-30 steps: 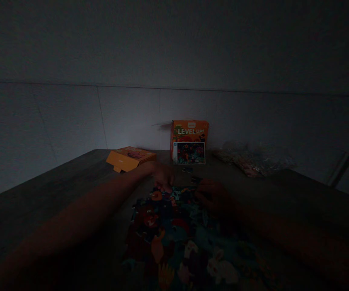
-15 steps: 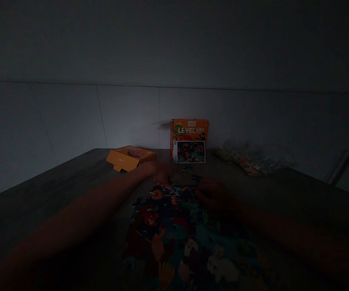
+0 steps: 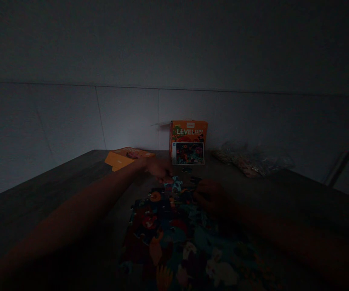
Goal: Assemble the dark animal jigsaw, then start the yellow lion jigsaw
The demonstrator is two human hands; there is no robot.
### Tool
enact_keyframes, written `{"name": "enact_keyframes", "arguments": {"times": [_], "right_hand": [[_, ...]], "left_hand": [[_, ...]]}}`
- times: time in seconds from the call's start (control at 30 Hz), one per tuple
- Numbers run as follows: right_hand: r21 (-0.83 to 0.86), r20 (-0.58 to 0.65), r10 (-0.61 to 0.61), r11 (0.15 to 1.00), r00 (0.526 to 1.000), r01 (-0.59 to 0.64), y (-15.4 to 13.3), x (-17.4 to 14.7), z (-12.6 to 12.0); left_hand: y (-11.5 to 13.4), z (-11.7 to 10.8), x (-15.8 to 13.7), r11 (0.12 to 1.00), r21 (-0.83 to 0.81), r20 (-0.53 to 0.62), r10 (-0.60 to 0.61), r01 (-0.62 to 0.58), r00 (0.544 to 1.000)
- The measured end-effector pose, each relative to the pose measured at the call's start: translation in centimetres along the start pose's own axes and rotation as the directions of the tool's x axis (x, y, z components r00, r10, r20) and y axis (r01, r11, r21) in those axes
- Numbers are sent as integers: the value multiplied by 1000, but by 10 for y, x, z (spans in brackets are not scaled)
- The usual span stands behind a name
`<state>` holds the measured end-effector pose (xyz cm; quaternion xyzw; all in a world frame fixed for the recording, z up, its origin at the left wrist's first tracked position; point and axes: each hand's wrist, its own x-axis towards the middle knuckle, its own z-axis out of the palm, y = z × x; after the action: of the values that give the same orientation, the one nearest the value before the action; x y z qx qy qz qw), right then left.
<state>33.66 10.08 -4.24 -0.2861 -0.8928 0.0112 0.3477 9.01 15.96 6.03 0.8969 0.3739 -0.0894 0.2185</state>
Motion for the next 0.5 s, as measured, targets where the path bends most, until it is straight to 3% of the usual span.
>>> {"name": "enact_keyframes", "arguments": {"times": [0.17, 0.37, 0.43, 0.5], "right_hand": [[114, -52, 107, 988, 993, -101, -4, -1, -5], [134, 44, -41, 990, 998, 35, -7, -5, -8], [68, -53, 39, 997, 998, -35, -2, -5, -5], [6, -199, 190, 981, 961, -192, 6, -3, -1]], "left_hand": [[24, 1, -5, 988, -60, -55, 139, -143, 989], [32, 21, 14, 982, -43, 143, 187, -182, 972], [27, 22, 15, 985, -41, 178, 172, -167, 969], [21, 20, 13, 987, -33, 197, 159, -155, 968]]}}
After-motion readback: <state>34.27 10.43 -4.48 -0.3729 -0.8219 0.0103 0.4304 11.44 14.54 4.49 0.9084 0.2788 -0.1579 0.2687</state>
